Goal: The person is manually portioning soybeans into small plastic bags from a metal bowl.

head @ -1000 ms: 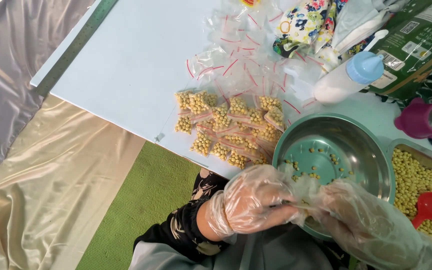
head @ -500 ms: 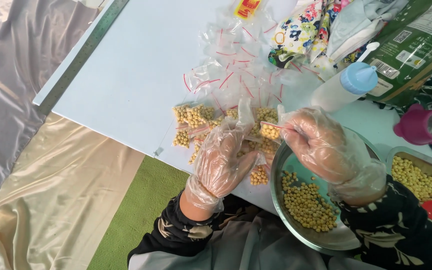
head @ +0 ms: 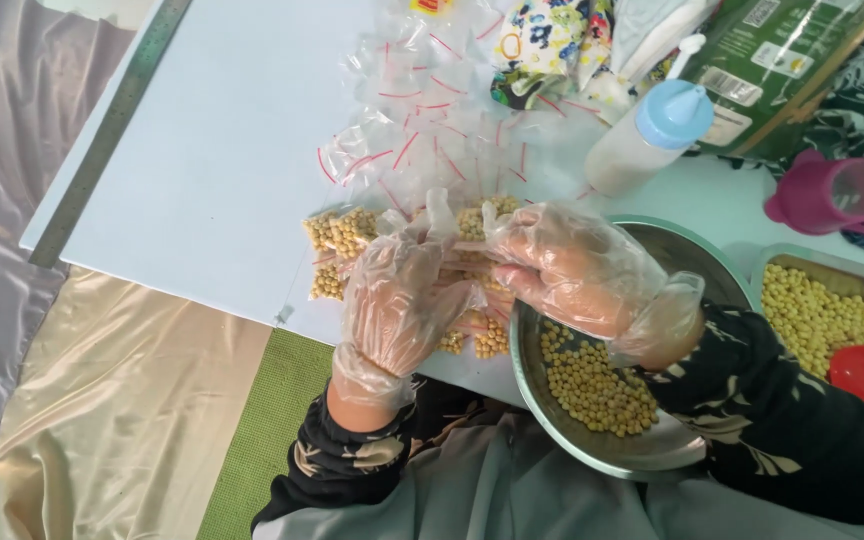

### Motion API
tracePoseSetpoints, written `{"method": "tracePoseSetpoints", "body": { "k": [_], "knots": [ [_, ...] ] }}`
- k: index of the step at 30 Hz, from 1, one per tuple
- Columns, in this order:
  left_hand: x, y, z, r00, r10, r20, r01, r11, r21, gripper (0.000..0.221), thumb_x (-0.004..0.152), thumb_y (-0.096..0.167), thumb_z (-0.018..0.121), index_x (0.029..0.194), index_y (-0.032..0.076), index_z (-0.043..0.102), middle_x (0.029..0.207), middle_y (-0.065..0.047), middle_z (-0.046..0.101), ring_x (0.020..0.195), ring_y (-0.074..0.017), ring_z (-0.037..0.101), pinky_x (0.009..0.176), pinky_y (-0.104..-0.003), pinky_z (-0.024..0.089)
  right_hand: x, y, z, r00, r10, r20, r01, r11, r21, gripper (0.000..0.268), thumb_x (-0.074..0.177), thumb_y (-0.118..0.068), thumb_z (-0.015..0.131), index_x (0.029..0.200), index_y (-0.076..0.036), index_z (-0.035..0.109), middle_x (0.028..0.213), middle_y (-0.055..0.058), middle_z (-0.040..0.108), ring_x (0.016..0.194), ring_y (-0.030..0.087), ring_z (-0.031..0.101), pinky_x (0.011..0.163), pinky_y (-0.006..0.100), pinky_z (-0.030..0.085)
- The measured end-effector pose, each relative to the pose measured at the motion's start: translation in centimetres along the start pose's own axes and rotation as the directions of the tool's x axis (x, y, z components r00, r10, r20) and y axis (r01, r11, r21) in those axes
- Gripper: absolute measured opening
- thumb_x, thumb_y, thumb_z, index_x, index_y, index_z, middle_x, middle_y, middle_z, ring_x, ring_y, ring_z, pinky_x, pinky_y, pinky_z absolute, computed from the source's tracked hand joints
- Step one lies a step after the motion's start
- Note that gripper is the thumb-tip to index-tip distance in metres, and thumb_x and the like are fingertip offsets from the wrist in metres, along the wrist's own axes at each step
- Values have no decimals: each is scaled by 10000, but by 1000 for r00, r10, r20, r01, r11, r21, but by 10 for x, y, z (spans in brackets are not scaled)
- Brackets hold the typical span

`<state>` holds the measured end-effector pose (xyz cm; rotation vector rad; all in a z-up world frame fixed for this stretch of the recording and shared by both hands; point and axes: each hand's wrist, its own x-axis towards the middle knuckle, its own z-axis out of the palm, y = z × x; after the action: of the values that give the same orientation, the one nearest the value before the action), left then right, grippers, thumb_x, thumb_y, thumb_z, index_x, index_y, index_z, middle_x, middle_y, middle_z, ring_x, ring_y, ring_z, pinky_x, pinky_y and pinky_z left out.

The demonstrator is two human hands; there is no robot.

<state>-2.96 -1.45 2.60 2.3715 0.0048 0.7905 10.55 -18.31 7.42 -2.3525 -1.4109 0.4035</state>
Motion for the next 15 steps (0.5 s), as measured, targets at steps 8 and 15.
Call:
{"method": "tracePoseSetpoints", "body": {
  "k": [8,15],
  "knots": [
    [-10,58,-7,956,231,182,-175,943,-282,492,868,196,738,1277,-51,618,1254,-190,655,970,-346,635,881,-438,477,-113,4,-2,963,-147,-228,75,952,-297,282,865,-263,662,1118,-150,715,1113,33,662,890,276,578,802,413,464],
    [-35,80,44,873,414,257,-312,881,-357,495,768,183,808,1197,-24,675,947,-128,669,814,-321,629,794,-432,497,-187,17,50,929,25,-369,-73,990,-117,319,793,-226,751,1089,-111,724,1117,39,701,995,263,652,865,378,520]
  ]
}}
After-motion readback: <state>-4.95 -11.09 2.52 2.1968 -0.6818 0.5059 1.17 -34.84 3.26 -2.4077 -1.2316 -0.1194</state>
